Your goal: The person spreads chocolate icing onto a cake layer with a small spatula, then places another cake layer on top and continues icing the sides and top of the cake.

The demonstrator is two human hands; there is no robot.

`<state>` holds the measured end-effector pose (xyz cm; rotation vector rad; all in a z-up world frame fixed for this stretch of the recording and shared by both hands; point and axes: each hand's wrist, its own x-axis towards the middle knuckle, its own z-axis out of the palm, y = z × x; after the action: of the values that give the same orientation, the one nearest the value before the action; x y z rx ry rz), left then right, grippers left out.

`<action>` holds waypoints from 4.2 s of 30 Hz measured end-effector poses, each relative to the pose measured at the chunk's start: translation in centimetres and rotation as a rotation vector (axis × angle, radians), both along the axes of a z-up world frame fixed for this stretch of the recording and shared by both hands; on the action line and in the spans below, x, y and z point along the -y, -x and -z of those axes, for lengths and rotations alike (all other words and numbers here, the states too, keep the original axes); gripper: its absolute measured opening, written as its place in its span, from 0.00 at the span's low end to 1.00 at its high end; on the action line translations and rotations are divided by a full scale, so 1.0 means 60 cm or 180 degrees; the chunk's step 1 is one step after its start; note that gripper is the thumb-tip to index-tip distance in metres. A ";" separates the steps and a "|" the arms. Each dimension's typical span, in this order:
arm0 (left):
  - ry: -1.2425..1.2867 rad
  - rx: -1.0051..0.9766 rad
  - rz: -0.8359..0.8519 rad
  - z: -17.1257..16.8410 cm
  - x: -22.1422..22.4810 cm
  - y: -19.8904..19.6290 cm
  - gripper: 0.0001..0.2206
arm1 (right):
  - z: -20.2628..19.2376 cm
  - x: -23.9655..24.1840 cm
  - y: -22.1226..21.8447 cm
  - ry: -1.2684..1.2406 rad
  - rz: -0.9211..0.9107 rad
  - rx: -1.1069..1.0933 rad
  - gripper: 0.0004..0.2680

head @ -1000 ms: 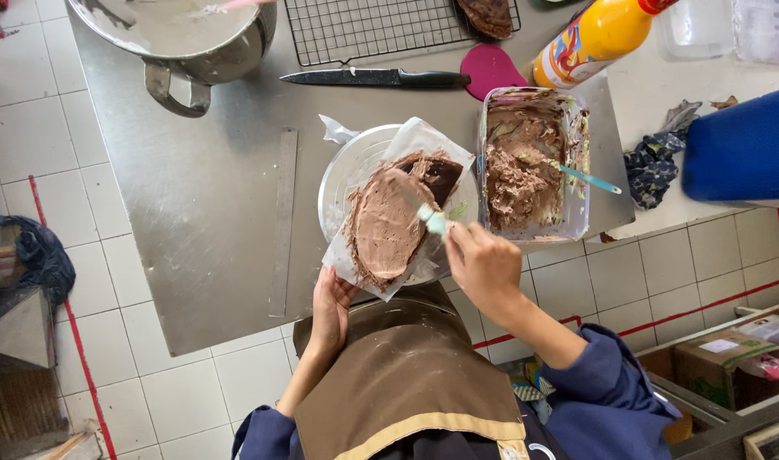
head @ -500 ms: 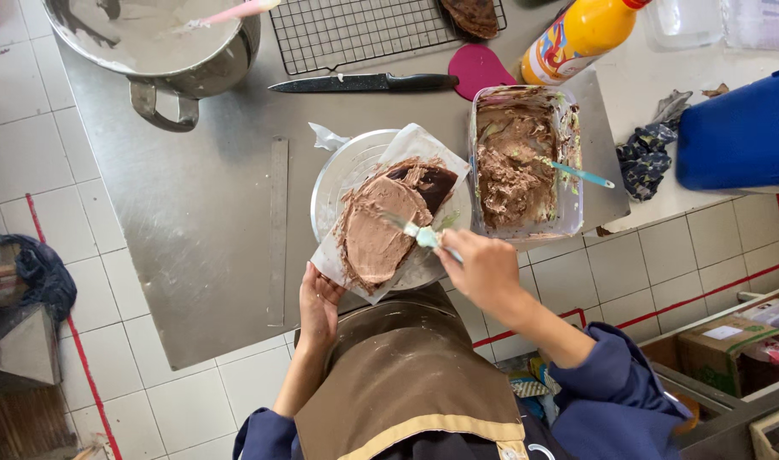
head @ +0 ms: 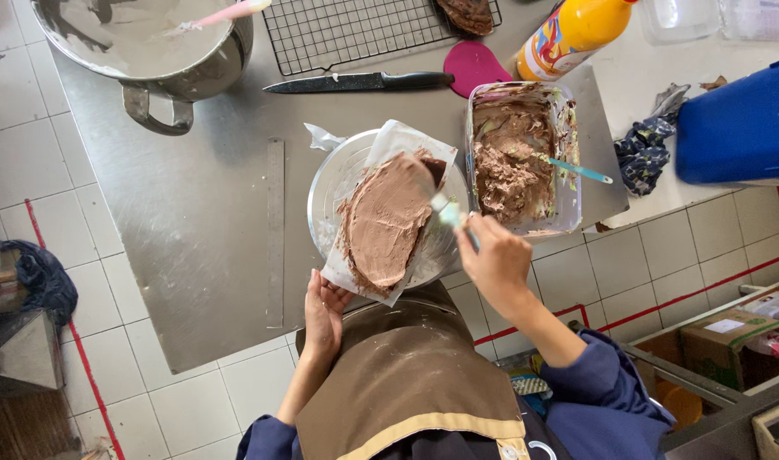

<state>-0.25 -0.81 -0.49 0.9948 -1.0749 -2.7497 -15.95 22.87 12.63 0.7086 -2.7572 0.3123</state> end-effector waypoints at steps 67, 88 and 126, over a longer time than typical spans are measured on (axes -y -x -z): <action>0.0701 -0.0153 -0.0229 -0.042 0.009 0.012 0.34 | 0.008 -0.063 -0.016 0.0450 0.0358 0.0854 0.05; 0.0559 -0.0583 -0.0124 -0.042 0.036 0.013 0.39 | -0.019 -0.011 -0.047 0.0455 -0.0618 0.1242 0.05; 0.0659 -0.0304 -0.0226 -0.051 0.028 0.032 0.36 | -0.027 0.021 -0.087 0.0439 -0.0092 0.0732 0.06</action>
<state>-2.15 -2.52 2.56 0.8483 -1.2512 -2.5380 -10.72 21.61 14.28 0.7176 -2.9045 0.6197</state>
